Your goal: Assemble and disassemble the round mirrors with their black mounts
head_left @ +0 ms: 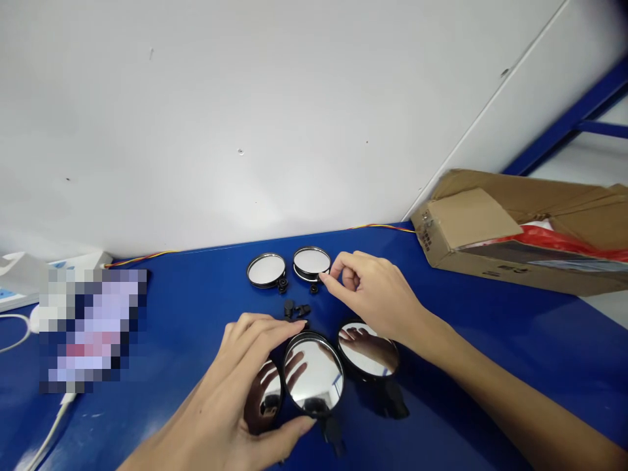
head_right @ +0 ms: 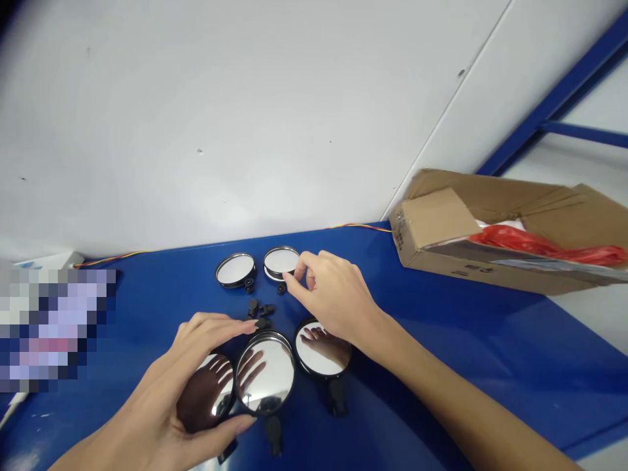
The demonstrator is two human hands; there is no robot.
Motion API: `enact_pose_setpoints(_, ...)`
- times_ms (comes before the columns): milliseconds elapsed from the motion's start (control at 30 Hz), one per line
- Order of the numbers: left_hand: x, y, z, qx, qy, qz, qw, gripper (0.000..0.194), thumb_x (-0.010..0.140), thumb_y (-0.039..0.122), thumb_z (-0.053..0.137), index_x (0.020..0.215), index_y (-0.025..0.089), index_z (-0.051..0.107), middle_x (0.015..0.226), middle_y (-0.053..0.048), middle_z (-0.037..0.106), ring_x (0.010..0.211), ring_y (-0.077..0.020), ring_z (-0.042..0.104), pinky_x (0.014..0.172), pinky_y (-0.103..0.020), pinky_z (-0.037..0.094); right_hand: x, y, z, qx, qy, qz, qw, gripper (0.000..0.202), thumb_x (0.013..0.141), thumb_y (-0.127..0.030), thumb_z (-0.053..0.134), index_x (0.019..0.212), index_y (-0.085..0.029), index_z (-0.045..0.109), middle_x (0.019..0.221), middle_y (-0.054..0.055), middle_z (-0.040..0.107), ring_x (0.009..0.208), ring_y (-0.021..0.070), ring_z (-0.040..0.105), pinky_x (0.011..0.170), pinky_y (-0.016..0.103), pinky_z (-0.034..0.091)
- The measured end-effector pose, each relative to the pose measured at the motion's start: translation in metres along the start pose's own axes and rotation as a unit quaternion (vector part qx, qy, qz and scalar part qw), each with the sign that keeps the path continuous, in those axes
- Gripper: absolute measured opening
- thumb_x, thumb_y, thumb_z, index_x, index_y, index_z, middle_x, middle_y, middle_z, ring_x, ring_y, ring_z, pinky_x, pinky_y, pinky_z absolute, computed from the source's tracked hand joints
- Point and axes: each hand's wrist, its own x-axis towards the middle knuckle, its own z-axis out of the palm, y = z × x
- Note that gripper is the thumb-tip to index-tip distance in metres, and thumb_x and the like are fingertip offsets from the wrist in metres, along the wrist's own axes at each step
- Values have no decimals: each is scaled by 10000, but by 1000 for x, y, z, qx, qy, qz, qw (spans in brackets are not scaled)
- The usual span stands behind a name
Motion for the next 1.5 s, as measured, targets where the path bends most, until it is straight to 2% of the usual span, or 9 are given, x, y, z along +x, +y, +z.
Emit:
enact_pose_setpoints(133,-1,0,-2,8,-10,-11,1000,879,970,242,889,1656,456,383,1524,-42,640,1362,-313,592,1139,-496,538,3,1,4,-36,-22,15,999,391,1053,-541,762,795,-255,693,687,-2,667,799,240,630,685,358,351)
enact_pose_setpoints(367,-6,-2,-4,9,-14,-4,1000,617,1133,296,686,1667,423,405,1372,-40,718,1145,-268,698,1047,-453,557,9,13,15,-19,0,-31,999,315,1029,-383,790,776,-242,667,710,-1,711,805,232,621,684,355,360)
enact_pose_setpoints(600,-3,4,-4,2,79,-65,995,471,1175,307,593,1609,462,495,1500,-40,670,1300,-291,693,1116,-486,587,7,12,5,64,53,-96,992,249,1030,-299,767,808,-231,678,740,-5,702,744,189,582,686,340,440)
enact_pose_setpoints(733,0,3,-4,0,159,-89,983,656,1107,297,709,1686,478,459,1586,-64,598,1292,-283,730,1041,-431,682,-3,-6,-5,158,91,-223,958,193,1045,-227,763,861,-233,707,730,-17,671,728,174,538,674,331,448)
enact_pose_setpoints(800,1,3,-4,-10,175,-100,979,801,1071,312,766,1751,494,383,1652,-76,543,1321,-297,723,975,-405,720,-9,-15,-6,204,72,-273,938,156,1041,-201,787,902,-230,723,738,-28,676,722,160,538,695,324,468)
enact_pose_setpoints(900,2,3,-4,-34,167,-101,980,879,1039,328,818,1767,523,365,1737,-60,491,1445,-348,675,930,-393,747,-16,-23,-4,255,5,-310,916,113,1048,-223,827,969,-221,746,794,-24,713,754,150,581,739,318,503)
enact_pose_setpoints(1000,3,3,-4,-55,140,-89,985,822,1024,324,841,1720,520,450,1685,-45,566,1484,-365,661,943,-396,751,-21,-26,0,271,-37,-332,903,98,1075,-264,825,1021,-212,762,830,-10,724,799,156,602,754,315,514)
enact_pose_setpoints(1233,4,-1,-10,-55,109,-72,990,666,1018,216,787,1593,490,592,1498,-51,630,1339,-309,719,1002,-389,707,-21,-21,2,259,-63,-316,911,138,1100,-341,806,1074,-206,791,871,0,709,820,153,621,759,298,524)
enact_pose_setpoints(1500,4,5,-6,-22,121,-66,990,642,986,308,840,1563,461,603,1438,-56,643,1195,-292,755,934,-408,710,-21,-22,1,247,-34,-319,914,157,1122,-363,773,1122,-211,810,861,10,734,818,166,637,755,306,530)
